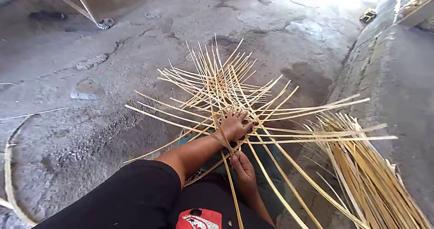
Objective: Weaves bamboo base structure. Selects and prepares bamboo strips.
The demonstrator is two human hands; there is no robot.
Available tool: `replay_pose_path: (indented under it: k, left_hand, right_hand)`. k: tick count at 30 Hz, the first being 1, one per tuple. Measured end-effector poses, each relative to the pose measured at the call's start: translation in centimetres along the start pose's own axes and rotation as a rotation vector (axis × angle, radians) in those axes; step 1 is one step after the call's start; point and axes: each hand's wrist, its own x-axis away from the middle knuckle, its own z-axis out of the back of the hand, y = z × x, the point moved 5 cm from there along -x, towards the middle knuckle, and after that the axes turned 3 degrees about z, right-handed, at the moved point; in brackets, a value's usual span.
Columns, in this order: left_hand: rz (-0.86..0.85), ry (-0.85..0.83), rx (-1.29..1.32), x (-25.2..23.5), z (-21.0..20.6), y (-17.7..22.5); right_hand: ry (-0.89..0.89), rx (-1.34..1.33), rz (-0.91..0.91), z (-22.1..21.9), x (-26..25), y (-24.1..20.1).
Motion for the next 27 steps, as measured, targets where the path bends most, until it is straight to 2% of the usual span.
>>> replay_pose_path:
  k: [10, 16, 19, 21, 23, 25, 27]
  left_hand:
    - [0.002, 0.011, -0.038, 0.3, -0.9, 0.7]
    - [-0.005, 0.012, -0.041, 0.8, -0.7, 0.9]
    - [0.022, 0.007, -0.075, -1.1, -0.3, -0.1]
    - [0.039, 0.008, -0.089, -2.8, 0.3, -0.5]
    - [0.056, 0.013, -0.08, -4.1, 0.8, -0.4]
    - [0.079, 0.0, -0.086, -4.6, 0.7, -0.1]
    - [0.095, -0.008, -0.103, -4.9, 0.5, 0.4]
  right_hand:
    - [0.033, 0.002, 0.03, 1.9, 6.4, -2.6]
    - [-0.021, 0.059, 0.061, 1.8, 6.3, -2.4]
    - [-0.07, 0.136, 0.081, 2.8, 5.1, -2.0]
    - [-0.012, 0.061, 0.085, 4.4, 4.9, -2.2]
    - [0.12, 0.067, 0.035, 6.4, 5.6, -2.2]
    - [0.26, 0.129, -0.069, 7.9, 7.2, -1.9]
    - [0.244, 0.285, -0.055, 8.0, 8.1, -1.8]
